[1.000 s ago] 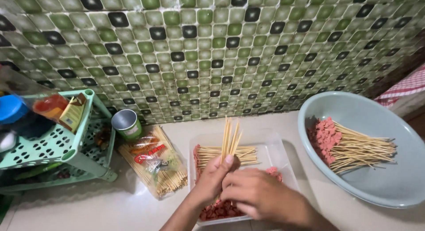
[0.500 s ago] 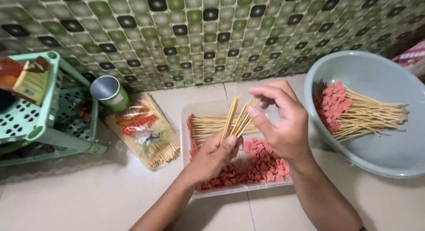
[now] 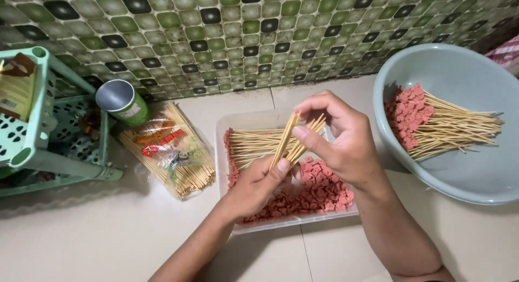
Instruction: Skewering small diced pieces of pink food onto wooden skewers for food preparation.
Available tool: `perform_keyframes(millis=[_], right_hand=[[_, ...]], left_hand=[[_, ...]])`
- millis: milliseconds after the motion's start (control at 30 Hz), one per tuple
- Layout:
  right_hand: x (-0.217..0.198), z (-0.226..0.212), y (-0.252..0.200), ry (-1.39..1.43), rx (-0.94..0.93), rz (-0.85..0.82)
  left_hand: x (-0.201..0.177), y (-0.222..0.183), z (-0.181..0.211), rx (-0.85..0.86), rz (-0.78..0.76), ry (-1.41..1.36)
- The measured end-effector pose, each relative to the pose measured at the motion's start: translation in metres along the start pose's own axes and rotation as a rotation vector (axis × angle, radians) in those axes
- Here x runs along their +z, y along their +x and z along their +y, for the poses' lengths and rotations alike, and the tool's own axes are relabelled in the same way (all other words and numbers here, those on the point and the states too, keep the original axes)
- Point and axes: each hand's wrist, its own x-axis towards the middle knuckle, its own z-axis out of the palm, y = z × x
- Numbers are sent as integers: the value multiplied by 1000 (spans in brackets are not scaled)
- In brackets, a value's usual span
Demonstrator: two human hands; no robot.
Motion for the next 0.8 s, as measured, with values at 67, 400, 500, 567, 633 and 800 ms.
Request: perform_keyframes(millis=[67, 400, 500, 567, 633, 800], right_hand=[[0, 2, 1, -2, -36, -15], [-3, -2, 2, 37, -28, -21], [-3, -3, 1, 62, -5, -22], [-3, -2, 1, 68, -3, -24], [-3, -1, 0, 75, 2, -25], [-5, -1, 0, 85, 8, -48]], left_hand=[[1, 0, 0, -12, -13, -15], [2, -1, 4, -5, -43, -62], [2, 0, 8, 26, -71, -96], [1, -1, 9, 23, -71, -80], [2, -1, 8, 18, -72, -66], [4, 0, 1, 5, -39, -139]])
